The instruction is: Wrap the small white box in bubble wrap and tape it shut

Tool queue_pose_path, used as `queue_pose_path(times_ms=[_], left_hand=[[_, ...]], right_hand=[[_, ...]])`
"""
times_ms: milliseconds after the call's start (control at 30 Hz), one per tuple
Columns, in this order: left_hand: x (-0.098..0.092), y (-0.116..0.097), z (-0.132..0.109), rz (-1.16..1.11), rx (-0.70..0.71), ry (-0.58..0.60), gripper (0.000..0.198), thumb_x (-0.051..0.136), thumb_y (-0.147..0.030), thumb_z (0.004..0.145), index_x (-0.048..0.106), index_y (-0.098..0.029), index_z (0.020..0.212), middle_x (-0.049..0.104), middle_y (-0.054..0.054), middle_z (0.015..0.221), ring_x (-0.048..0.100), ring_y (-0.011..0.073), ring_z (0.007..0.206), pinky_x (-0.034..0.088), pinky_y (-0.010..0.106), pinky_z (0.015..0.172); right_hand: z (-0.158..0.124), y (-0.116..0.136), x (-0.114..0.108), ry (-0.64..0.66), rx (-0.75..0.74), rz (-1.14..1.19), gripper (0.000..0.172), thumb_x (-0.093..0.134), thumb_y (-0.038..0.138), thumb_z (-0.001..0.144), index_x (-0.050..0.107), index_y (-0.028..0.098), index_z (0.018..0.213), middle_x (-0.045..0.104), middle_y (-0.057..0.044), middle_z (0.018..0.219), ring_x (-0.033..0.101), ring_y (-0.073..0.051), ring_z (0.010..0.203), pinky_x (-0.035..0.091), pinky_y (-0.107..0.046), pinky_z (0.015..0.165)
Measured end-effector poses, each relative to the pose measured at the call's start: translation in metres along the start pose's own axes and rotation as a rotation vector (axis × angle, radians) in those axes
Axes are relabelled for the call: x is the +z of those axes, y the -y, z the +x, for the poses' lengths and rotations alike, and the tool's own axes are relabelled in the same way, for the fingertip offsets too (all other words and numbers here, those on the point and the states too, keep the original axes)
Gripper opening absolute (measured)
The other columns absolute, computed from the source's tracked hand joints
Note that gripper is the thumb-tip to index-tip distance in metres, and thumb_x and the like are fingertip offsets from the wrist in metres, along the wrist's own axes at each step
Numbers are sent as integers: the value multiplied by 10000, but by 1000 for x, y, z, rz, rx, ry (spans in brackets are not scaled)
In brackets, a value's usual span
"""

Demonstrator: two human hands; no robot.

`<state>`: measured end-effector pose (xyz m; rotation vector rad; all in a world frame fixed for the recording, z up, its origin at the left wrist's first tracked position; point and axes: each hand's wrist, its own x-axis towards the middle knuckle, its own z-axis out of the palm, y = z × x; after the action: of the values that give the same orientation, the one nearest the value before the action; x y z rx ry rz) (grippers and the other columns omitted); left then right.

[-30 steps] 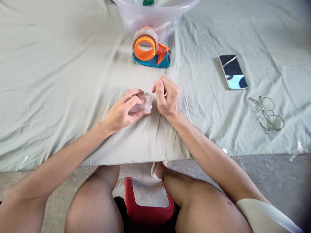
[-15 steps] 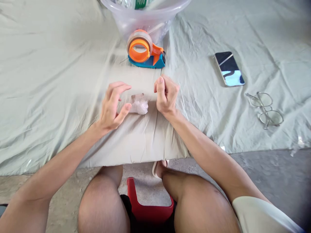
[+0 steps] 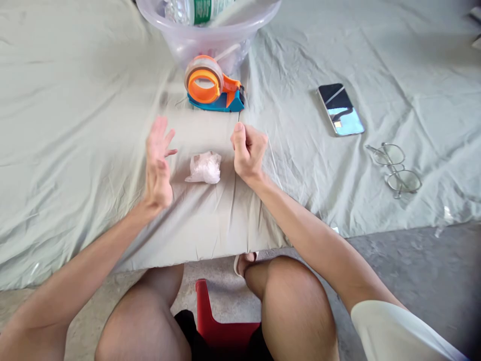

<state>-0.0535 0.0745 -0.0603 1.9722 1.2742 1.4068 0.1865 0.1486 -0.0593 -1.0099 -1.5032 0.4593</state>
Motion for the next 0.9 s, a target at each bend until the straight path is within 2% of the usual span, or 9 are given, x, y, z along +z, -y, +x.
queue_pose_path(times_ms=[67, 133, 200, 267, 367, 433, 533, 600, 900], left_hand=[[-4, 16, 4, -85, -151, -63, 780, 133, -913, 1177, 376, -517, 1804, 456, 73, 1919, 621, 377, 1662, 711, 554, 1055], [-8, 29, 9, -115, -268, -58, 823, 104, -882, 1194, 580, -386, 1645, 709, 141, 1662, 781, 361, 1428, 719, 479, 867], [-10, 31, 13, -109, -328, -90, 708, 291, -824, 1231, 749, -291, 1319, 820, 150, 1378, 824, 302, 1185, 664, 394, 728], [-9, 22, 15, -32, -235, -114, 533, 487, -734, 1235, 768, -281, 1217, 829, 116, 1236, 798, 256, 1039, 601, 361, 663], [-7, -1, 15, 212, 218, -37, 392, 584, -562, 1235, 735, -310, 1495, 817, 120, 1390, 799, 294, 1186, 668, 448, 845], [-4, -12, 14, 270, 358, 87, 390, 628, -515, 1215, 764, -309, 1517, 826, 109, 1451, 797, 320, 1289, 676, 505, 1053], [-2, -16, 12, 276, 306, 277, 454, 633, -550, 1212, 776, -259, 1530, 828, 127, 1486, 805, 334, 1331, 665, 517, 1174], [-2, -14, 11, 275, 238, 340, 508, 636, -586, 1207, 755, -234, 1554, 821, 147, 1502, 798, 340, 1364, 668, 516, 1191], [-5, -17, 12, 306, 263, 384, 496, 588, -576, 1224, 711, -225, 1551, 824, 159, 1478, 807, 331, 1334, 658, 480, 1141]], right_hand=[[1, -4, 1, -15, 33, 12, 810, 249, 943, 1157, 308, 307, 658, 321, 24, 640, 413, -183, 583, 495, -385, 620], [2, -7, 2, -19, 57, 10, 803, 246, 929, 1166, 317, 306, 665, 299, 24, 656, 433, -185, 607, 486, -376, 627], [4, -7, 2, -31, 70, 27, 799, 258, 937, 1161, 303, 307, 670, 288, 22, 668, 408, -191, 612, 452, -385, 625], [5, -7, 3, -62, 84, 58, 815, 278, 984, 1127, 285, 312, 666, 291, 19, 664, 356, -197, 596, 421, -403, 612], [7, -9, 4, -96, 103, 68, 835, 294, 1043, 1077, 268, 319, 664, 303, 14, 645, 354, -209, 577, 432, -429, 597], [6, -14, 6, -83, 109, 48, 812, 286, 1004, 1109, 318, 319, 673, 348, -1, 651, 483, -235, 621, 513, -446, 632], [4, -24, 7, -35, 117, 0, 768, 244, 883, 1188, 463, 310, 726, 456, -31, 696, 662, -275, 778, 604, -459, 722], [4, -29, 8, 1, 124, -41, 770, 203, 857, 1201, 510, 304, 762, 492, -39, 711, 687, -277, 811, 602, -448, 731], [7, -28, 8, -24, 155, -10, 797, 205, 960, 1138, 400, 314, 713, 428, -38, 665, 652, -292, 779, 549, -466, 699]])
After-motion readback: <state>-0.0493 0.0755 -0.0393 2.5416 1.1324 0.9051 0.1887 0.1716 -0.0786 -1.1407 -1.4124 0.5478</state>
